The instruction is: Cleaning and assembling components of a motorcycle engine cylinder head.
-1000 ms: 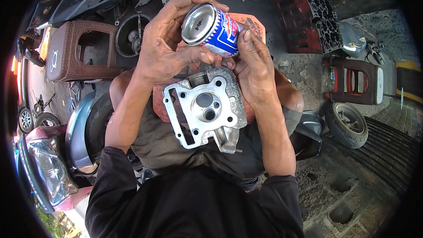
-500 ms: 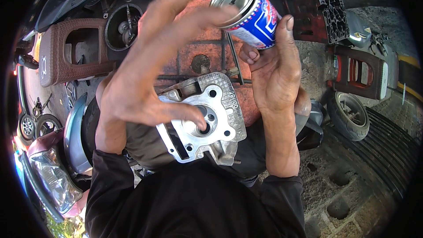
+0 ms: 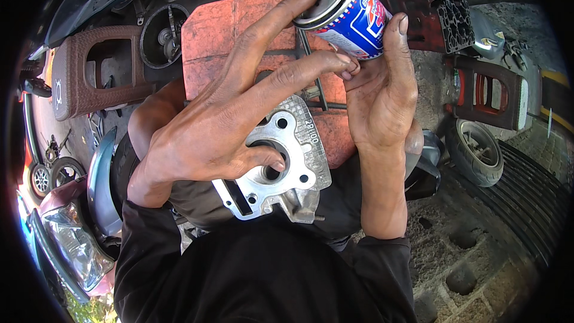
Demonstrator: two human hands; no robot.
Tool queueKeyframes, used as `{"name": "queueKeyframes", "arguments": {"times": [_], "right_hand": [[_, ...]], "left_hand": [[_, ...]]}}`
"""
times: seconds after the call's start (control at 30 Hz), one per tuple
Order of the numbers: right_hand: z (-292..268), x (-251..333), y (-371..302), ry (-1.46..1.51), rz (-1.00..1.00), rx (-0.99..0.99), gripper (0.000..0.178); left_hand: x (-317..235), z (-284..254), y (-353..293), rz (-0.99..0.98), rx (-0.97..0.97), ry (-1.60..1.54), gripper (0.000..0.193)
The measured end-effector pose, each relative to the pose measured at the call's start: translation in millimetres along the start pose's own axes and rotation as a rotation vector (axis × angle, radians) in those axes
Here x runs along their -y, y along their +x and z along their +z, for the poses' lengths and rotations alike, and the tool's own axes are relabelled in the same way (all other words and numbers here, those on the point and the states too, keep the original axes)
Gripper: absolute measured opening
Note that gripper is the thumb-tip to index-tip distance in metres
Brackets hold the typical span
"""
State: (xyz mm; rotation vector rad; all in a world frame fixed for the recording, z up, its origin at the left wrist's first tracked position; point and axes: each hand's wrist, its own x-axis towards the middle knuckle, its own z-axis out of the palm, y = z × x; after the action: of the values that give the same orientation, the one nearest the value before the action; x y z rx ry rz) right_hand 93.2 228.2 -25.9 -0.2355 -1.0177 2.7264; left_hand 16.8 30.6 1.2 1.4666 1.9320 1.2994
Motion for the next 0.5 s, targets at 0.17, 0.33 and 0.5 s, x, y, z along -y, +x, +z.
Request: {"name": "queueKeyframes", "arguments": {"times": [0.17, 0.33, 0.5], "right_hand": [[15.5, -0.5, -2.3, -0.228, -0.069, -0.238, 0.037], [11.9, 1.4, -0.3, -0.261, -0.075, -0.224, 0.037], [4.8, 3.3, -0.4, -0.206, -0.064, -0.245, 0.049]], "left_hand": [[-1.6, 3.4, -0.6, 0.052, 0.046, -0.038, 0.09], [5.5, 1.6, -1.3, 0.065, 0.109, -0.204, 0.093], [14.8, 0.3, 0.2, 0.133, 0.096, -0.263, 0.083]]}}
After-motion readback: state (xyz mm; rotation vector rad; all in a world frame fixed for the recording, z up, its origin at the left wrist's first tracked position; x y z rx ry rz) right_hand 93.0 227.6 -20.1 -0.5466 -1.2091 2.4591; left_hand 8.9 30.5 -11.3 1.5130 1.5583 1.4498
